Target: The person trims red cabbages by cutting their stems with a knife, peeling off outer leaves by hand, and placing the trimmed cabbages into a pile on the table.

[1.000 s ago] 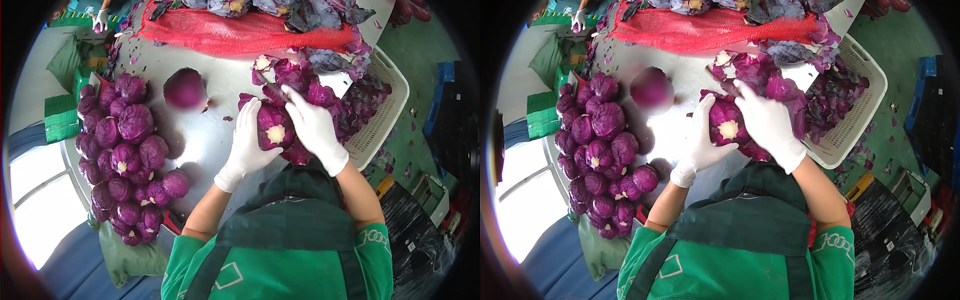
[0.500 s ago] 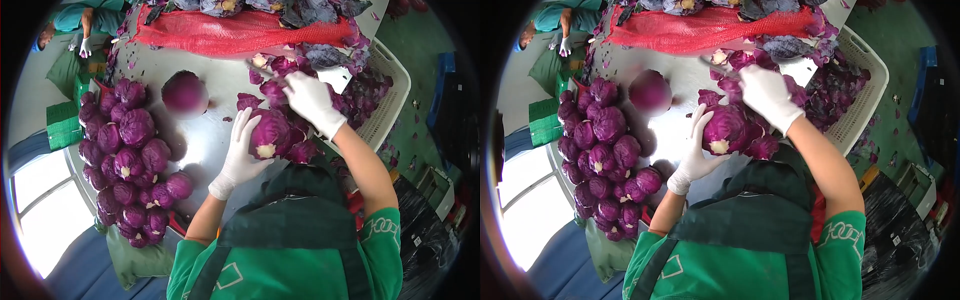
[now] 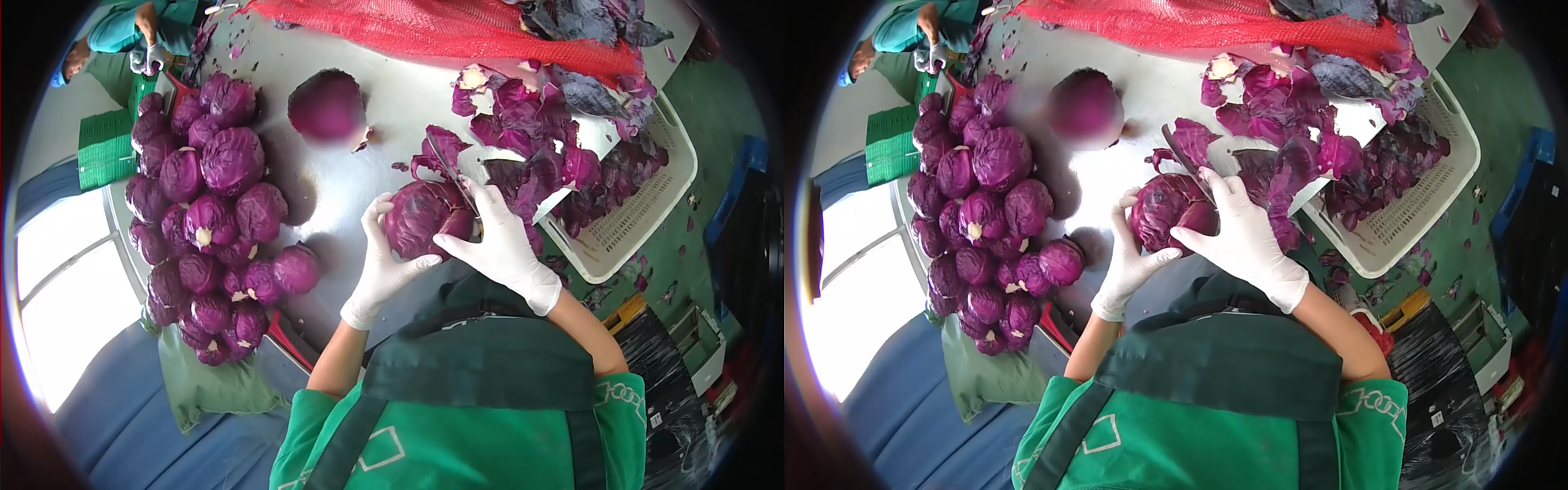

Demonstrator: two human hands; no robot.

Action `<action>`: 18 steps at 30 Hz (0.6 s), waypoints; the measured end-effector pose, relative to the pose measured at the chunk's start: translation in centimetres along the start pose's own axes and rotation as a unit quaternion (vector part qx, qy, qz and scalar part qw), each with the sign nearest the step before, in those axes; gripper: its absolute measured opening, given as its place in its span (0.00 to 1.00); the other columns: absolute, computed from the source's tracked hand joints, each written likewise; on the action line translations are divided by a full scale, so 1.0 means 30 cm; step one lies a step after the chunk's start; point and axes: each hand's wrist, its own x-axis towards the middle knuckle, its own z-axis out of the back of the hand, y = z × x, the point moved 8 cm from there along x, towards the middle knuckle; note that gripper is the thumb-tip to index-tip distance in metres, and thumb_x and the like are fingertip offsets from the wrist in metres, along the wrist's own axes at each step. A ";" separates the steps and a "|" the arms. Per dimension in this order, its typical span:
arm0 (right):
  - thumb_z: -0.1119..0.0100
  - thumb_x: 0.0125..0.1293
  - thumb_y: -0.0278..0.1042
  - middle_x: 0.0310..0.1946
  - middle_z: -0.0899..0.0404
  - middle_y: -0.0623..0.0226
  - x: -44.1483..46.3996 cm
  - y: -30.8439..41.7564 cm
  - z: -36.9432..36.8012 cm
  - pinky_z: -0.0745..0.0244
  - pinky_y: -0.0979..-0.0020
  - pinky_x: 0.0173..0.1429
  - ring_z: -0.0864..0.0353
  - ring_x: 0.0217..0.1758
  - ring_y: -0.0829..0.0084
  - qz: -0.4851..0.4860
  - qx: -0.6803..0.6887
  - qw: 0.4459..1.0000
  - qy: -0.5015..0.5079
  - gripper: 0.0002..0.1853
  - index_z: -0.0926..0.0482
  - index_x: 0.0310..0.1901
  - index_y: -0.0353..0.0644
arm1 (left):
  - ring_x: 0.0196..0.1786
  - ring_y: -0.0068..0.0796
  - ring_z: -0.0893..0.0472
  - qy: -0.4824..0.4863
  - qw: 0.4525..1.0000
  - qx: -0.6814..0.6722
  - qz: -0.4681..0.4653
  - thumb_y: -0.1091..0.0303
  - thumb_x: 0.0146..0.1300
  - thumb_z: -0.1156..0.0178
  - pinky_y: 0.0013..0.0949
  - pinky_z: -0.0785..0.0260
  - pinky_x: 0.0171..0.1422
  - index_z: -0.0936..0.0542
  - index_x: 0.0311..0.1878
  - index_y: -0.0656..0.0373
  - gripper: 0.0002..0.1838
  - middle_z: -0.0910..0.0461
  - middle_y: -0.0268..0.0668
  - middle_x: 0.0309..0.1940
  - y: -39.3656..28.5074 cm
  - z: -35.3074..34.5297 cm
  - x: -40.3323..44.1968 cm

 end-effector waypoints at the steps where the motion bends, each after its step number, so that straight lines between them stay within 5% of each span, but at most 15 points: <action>1: 0.27 0.58 0.48 0.54 0.24 0.47 -0.009 -0.011 0.007 0.19 0.57 0.52 0.16 0.49 0.49 0.022 0.002 0.999 -0.027 0.43 0.35 0.69 0.34 | 0.77 0.47 0.45 0.005 0.999 0.047 -0.001 0.52 0.44 0.16 0.49 0.47 0.81 0.48 0.72 0.56 0.60 0.50 0.50 0.72 0.000 0.003 -0.008; 5: 0.32 0.59 0.34 0.39 0.17 0.54 0.009 -0.076 0.075 0.19 0.64 0.48 0.13 0.39 0.58 -0.058 0.043 0.997 -0.029 0.31 0.28 0.64 0.37 | 0.77 0.48 0.49 0.014 0.991 0.134 -0.008 0.46 0.41 0.16 0.49 0.52 0.82 0.43 0.75 0.56 0.62 0.48 0.48 0.69 -0.001 0.024 -0.019; 7: 0.31 0.61 0.36 0.46 0.17 0.54 0.071 -0.171 0.182 0.18 0.65 0.48 0.13 0.41 0.60 -0.139 -0.047 0.987 -0.066 0.30 0.27 0.64 0.42 | 0.77 0.49 0.49 0.011 0.992 0.125 -0.004 0.48 0.40 0.16 0.49 0.51 0.82 0.43 0.76 0.55 0.62 0.47 0.48 0.69 0.010 0.033 -0.033; 10: 0.29 0.61 0.51 0.60 0.25 0.58 0.112 -0.066 0.348 0.19 0.59 0.56 0.20 0.56 0.57 0.042 -0.302 0.926 -0.224 0.32 0.25 0.63 0.45 | 0.77 0.49 0.48 0.009 0.990 0.141 -0.019 0.48 0.42 0.17 0.49 0.50 0.82 0.42 0.76 0.54 0.61 0.48 0.48 0.69 -0.006 0.026 -0.036; 13: 0.30 0.60 0.58 0.58 0.26 0.58 0.087 0.142 0.241 0.20 0.58 0.57 0.23 0.59 0.58 0.155 -0.248 0.948 -0.123 0.34 0.24 0.62 0.46 | 0.77 0.50 0.47 0.011 0.990 0.138 -0.019 0.48 0.43 0.17 0.49 0.50 0.82 0.42 0.76 0.53 0.60 0.48 0.49 0.69 -0.023 0.024 -0.028; 15: 0.32 0.61 0.59 0.55 0.25 0.58 0.089 0.133 0.086 0.19 0.59 0.54 0.22 0.59 0.59 0.081 -0.200 0.976 0.013 0.31 0.22 0.59 0.46 | 0.77 0.50 0.47 0.019 0.992 0.122 -0.010 0.49 0.43 0.17 0.48 0.50 0.82 0.41 0.77 0.53 0.59 0.49 0.49 0.70 -0.032 0.011 -0.029; 18: 0.34 0.64 0.49 0.35 0.20 0.62 0.105 0.064 0.030 0.19 0.61 0.40 0.16 0.36 0.59 0.067 -0.074 0.995 0.002 0.16 0.20 0.42 0.45 | 0.78 0.49 0.47 0.032 0.993 0.110 -0.018 0.50 0.45 0.18 0.48 0.50 0.82 0.40 0.77 0.52 0.58 0.50 0.48 0.72 -0.027 0.019 -0.030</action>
